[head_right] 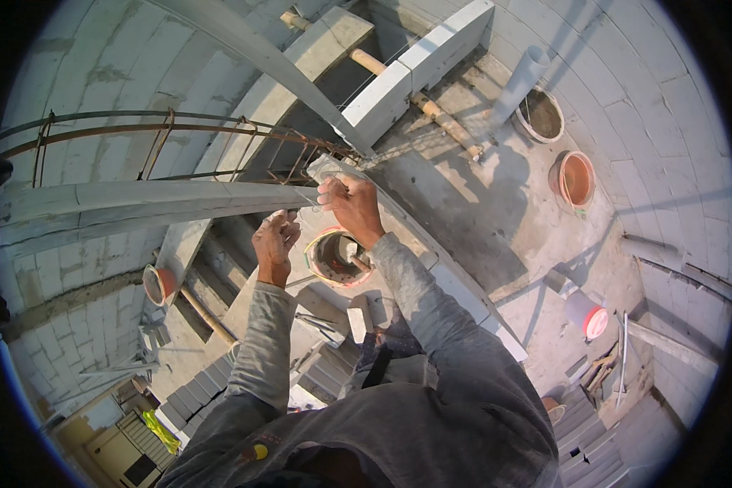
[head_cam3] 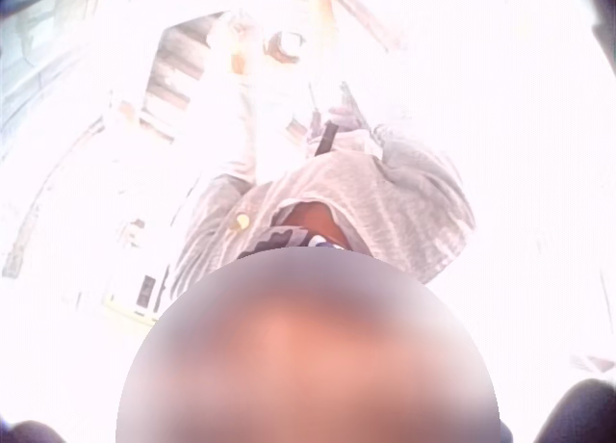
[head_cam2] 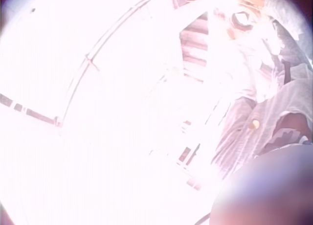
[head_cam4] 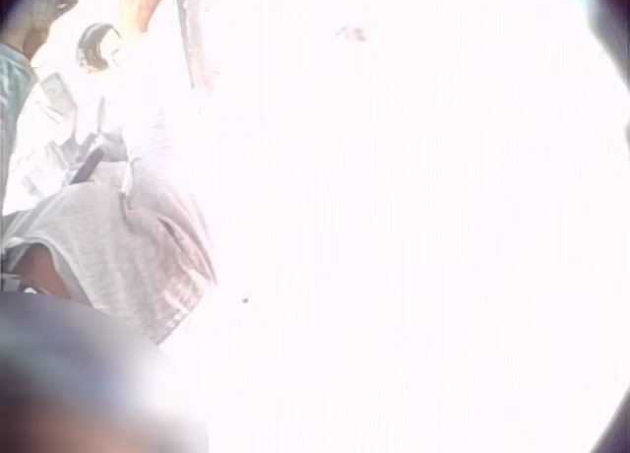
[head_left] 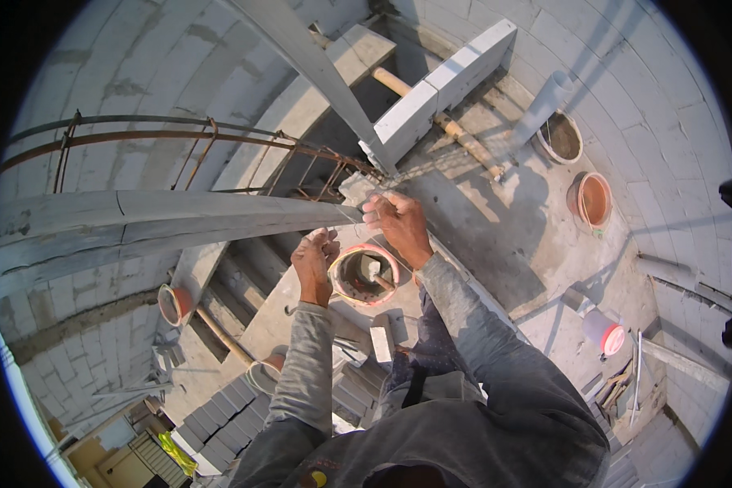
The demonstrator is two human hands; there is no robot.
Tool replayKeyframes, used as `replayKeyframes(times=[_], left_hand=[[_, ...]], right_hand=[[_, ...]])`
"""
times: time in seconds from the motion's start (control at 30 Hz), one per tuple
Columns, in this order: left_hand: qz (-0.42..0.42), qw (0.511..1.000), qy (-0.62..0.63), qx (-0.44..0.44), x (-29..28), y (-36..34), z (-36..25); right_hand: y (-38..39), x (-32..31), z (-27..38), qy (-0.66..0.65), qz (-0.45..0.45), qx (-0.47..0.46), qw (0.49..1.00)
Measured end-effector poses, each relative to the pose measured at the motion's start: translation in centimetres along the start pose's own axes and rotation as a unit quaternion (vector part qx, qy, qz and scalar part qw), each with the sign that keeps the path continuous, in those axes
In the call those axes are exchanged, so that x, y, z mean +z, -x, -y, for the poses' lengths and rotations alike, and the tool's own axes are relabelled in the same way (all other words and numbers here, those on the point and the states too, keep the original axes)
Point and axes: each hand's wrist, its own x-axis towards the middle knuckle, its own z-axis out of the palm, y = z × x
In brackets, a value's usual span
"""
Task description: The person cuts a concrete block with a hand saw, applies mortar with a trowel, and places the block onto a wall. They tap the block into position and continue applying mortar to secure it.
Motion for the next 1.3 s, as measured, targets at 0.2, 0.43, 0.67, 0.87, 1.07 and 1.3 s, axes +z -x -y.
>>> replayKeyframes(times=[0.2,0.43,0.67,0.87,1.07,1.3], left_hand=[[0.249,0.961,0.096,0.08,-0.1,-5.3,-4.3],[0.183,0.968,0.167,0.048,-1.2,-8.4,-2.8],[0.113,0.944,0.233,0.202,-1.2,-3.1,1.8],[-0.019,0.878,-0.286,0.383,0.0,-1.4,3.0],[0.192,0.909,-0.203,0.31,-0.4,-4.0,2.9],[0.248,0.917,-0.152,0.273,-3.1,3.2,3.0]], right_hand=[[-10.8,7.1,0.9,0.272,0.133,-0.143,0.942],[-10.7,8.9,4.3,0.294,0.213,-0.08,0.928],[2.8,2.4,-0.1,0.155,-0.108,-0.161,0.969],[29.6,-6.8,-11.3,0.25,-0.137,-0.103,0.953],[51.7,-15.7,-21.3,0.07,-0.335,0.25,0.906],[63.6,-26.7,-27.1,-0.326,-0.575,0.103,0.744]])
